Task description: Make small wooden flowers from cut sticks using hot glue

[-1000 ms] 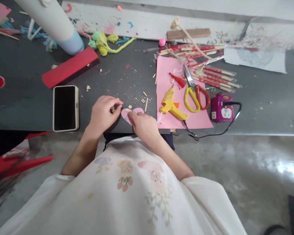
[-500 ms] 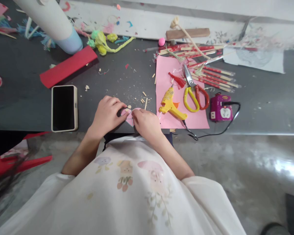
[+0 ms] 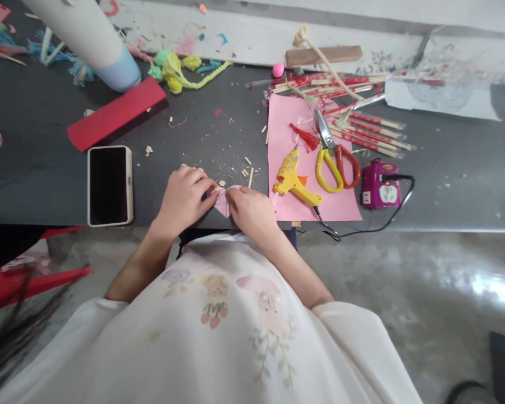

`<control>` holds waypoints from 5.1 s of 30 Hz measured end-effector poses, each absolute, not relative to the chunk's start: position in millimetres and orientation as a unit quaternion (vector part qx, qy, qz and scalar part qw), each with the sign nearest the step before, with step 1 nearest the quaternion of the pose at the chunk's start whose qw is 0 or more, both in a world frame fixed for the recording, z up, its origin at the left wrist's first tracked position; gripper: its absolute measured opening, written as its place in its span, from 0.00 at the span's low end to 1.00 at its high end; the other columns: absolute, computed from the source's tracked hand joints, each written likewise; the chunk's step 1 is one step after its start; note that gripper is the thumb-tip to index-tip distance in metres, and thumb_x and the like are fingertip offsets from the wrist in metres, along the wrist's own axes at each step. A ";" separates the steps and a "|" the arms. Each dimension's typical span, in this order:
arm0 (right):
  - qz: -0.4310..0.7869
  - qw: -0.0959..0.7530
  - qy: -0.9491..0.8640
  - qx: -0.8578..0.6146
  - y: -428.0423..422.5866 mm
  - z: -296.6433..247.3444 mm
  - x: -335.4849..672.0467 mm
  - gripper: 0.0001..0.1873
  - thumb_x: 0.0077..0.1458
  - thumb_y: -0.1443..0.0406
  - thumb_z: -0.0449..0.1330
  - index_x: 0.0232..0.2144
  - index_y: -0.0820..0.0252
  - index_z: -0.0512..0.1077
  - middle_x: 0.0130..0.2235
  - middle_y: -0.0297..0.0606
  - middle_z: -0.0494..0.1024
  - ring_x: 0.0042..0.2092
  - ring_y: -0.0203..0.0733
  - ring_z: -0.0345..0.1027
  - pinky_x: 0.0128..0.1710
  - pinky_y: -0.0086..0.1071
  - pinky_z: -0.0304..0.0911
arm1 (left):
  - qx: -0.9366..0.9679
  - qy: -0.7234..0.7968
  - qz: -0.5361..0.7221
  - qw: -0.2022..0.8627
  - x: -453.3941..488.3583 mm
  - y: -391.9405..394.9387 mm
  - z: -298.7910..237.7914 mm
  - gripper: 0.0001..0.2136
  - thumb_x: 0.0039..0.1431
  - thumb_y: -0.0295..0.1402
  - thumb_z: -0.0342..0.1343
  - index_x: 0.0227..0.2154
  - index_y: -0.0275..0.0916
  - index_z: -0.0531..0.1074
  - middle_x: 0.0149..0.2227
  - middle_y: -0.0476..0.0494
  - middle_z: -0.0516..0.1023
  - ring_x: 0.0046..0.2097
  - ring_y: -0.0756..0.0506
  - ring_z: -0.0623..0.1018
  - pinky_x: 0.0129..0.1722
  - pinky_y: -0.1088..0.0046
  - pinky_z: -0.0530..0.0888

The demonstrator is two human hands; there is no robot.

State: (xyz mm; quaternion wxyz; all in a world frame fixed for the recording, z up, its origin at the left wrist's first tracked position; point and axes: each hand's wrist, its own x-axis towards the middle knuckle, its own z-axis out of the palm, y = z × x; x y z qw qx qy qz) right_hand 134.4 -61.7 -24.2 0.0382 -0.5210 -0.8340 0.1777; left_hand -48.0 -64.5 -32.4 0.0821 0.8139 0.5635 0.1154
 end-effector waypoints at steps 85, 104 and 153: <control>0.172 0.091 -0.789 -0.582 -53.4 -43.8 123.5 0.13 0.64 0.61 0.51 0.41 0.61 0.73 0.37 0.41 0.82 0.36 0.44 0.75 0.31 0.32 0.56 | 0.835 0.537 0.104 0.065 -46.4 -47.6 -32.7 0.12 0.66 0.35 0.48 0.37 0.37 0.76 0.40 0.38 0.76 0.46 0.37 0.72 0.42 0.59 0.67; 0.185 0.106 -0.791 -0.574 -54.0 -44.1 126.5 0.15 0.64 0.59 0.51 0.44 0.61 0.72 0.39 0.41 0.82 0.39 0.46 0.76 0.33 0.33 0.59 | 0.833 0.538 0.102 0.075 -49.1 -53.0 -27.5 0.12 0.66 0.35 0.48 0.38 0.38 0.76 0.39 0.39 0.76 0.46 0.38 0.71 0.43 0.59 0.67; 0.175 0.083 -0.792 -0.579 -53.7 -40.0 124.0 0.14 0.65 0.60 0.50 0.42 0.61 0.73 0.37 0.40 0.82 0.37 0.45 0.76 0.30 0.32 0.55 | 0.831 0.546 0.088 0.060 -45.1 -57.1 -29.2 0.11 0.64 0.38 0.52 0.33 0.38 0.76 0.36 0.39 0.76 0.44 0.38 0.72 0.42 0.58 0.67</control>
